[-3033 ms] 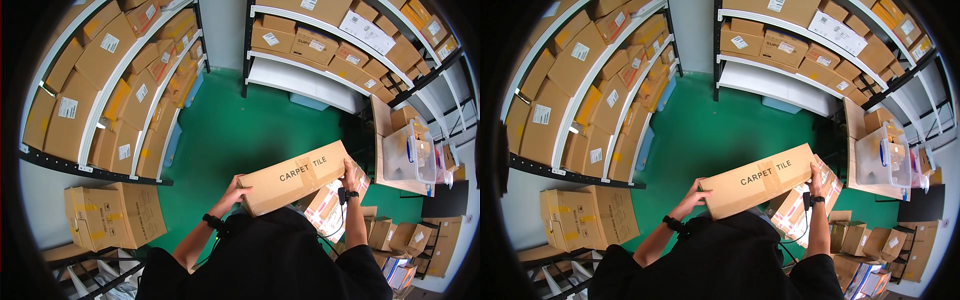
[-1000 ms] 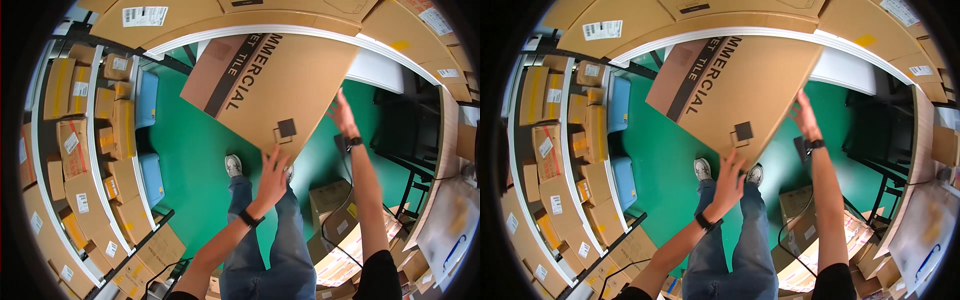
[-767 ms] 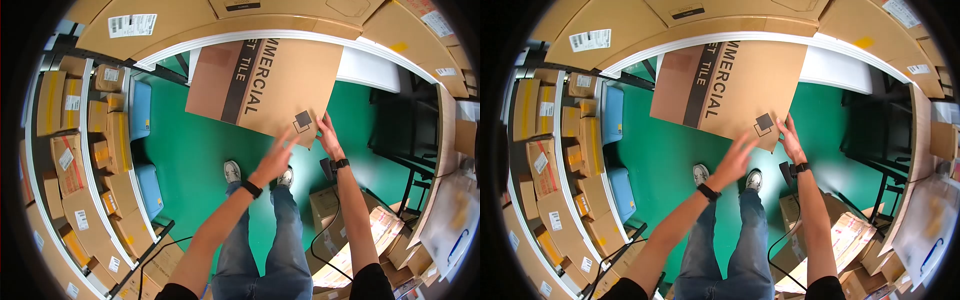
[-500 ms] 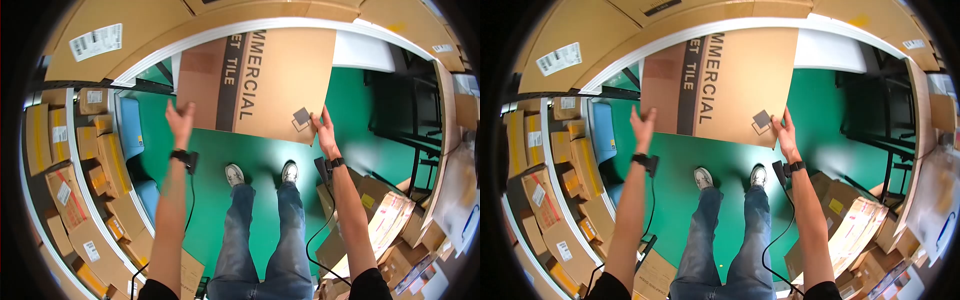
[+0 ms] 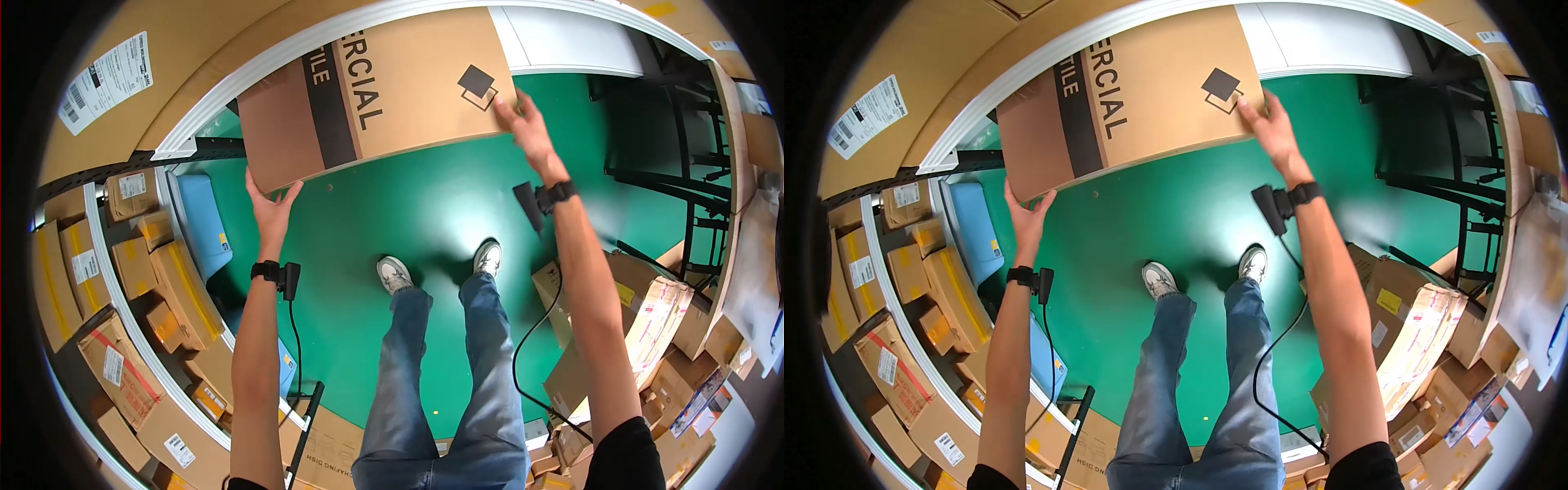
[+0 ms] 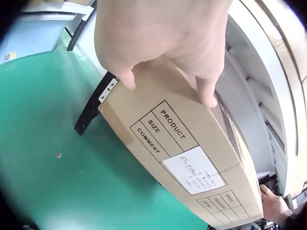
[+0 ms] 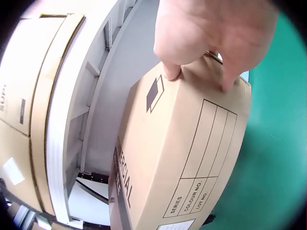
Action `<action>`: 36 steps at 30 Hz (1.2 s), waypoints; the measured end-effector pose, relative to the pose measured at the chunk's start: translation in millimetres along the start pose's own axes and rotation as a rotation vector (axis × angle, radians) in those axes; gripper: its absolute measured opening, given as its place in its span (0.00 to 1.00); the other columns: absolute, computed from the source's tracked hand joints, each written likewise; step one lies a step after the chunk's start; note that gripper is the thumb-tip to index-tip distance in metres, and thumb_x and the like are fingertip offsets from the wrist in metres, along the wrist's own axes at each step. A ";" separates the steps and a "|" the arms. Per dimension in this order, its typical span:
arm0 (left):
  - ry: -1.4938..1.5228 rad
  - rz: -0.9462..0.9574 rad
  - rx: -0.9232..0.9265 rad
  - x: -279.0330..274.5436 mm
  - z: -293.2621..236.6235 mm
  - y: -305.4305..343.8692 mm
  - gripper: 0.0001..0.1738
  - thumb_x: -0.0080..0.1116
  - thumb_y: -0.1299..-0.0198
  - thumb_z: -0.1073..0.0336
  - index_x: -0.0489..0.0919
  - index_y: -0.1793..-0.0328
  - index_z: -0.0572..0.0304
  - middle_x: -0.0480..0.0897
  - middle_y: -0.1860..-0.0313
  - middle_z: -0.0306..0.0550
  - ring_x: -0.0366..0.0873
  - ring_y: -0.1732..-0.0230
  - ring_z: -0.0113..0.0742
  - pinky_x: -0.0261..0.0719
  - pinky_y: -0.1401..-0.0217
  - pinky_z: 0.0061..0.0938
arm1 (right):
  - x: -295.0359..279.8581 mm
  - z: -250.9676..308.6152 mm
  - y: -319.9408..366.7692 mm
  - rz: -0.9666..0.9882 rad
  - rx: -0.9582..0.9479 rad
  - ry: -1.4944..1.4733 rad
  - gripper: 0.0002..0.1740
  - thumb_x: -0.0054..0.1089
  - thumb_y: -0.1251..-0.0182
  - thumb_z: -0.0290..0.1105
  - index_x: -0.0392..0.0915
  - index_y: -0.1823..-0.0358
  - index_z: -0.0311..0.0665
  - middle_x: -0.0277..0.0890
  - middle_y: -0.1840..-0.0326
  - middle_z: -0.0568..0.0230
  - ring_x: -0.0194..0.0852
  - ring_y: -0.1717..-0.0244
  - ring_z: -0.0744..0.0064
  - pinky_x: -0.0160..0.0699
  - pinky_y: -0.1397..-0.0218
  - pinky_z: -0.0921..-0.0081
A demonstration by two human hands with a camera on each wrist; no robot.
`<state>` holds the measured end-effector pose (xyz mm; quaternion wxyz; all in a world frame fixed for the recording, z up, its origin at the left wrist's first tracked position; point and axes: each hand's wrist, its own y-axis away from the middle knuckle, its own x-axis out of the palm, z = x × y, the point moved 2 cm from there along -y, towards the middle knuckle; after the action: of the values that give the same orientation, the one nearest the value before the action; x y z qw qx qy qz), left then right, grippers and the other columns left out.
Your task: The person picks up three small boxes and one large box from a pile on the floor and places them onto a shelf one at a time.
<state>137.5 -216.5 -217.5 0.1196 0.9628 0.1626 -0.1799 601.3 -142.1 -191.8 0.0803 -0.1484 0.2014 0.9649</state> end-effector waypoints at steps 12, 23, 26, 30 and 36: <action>-0.176 0.060 0.044 -3.1 11.0 -29.3 0.47 0.78 0.49 0.61 0.59 0.30 0.64 0.74 0.35 0.55 0.74 0.35 0.41 0.73 0.33 0.38 | 26.4 -23.4 -28.3 -0.057 0.032 -0.356 0.45 0.68 0.34 0.48 0.54 0.29 0.27 0.66 0.35 0.44 0.70 0.36 0.56 0.75 0.35 0.55; 0.143 -0.017 -0.086 -11.1 16.8 29.8 0.36 0.60 0.31 0.53 0.59 0.28 0.69 0.70 0.34 0.55 0.69 0.33 0.39 0.70 0.31 0.32 | 27.7 -38.0 1.7 -0.057 -0.044 -0.416 0.39 0.64 0.30 0.45 0.55 0.29 0.32 0.65 0.34 0.52 0.66 0.33 0.60 0.67 0.29 0.57; 0.129 -0.045 0.001 -14.9 29.4 15.5 0.36 0.59 0.30 0.51 0.59 0.27 0.68 0.70 0.33 0.53 0.70 0.33 0.40 0.69 0.30 0.35 | 41.2 -35.6 -7.4 -0.037 -0.063 -0.438 0.40 0.63 0.30 0.46 0.54 0.28 0.32 0.65 0.34 0.52 0.65 0.34 0.62 0.68 0.31 0.60; 0.196 -0.060 -0.208 -12.4 1.1 1.4 0.36 0.57 0.29 0.49 0.59 0.27 0.66 0.70 0.33 0.51 0.69 0.33 0.41 0.69 0.29 0.41 | 47.9 -28.7 -21.3 -0.064 -0.064 -0.429 0.41 0.63 0.29 0.47 0.54 0.27 0.31 0.66 0.35 0.53 0.66 0.36 0.64 0.70 0.34 0.66; 0.230 0.073 -0.401 -22.8 30.2 -7.1 0.54 0.58 0.38 0.33 0.49 0.17 0.55 0.57 0.21 0.51 0.58 0.24 0.54 0.57 0.24 0.54 | 41.5 -38.1 -21.2 -0.094 -0.253 -0.248 0.45 0.63 0.32 0.54 0.57 0.29 0.28 0.70 0.36 0.47 0.68 0.36 0.61 0.68 0.32 0.67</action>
<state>105.6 -224.9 -237.4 0.2955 0.9392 0.1725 -0.0287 576.4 -134.7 -246.1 0.1302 -0.0466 0.0598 0.9886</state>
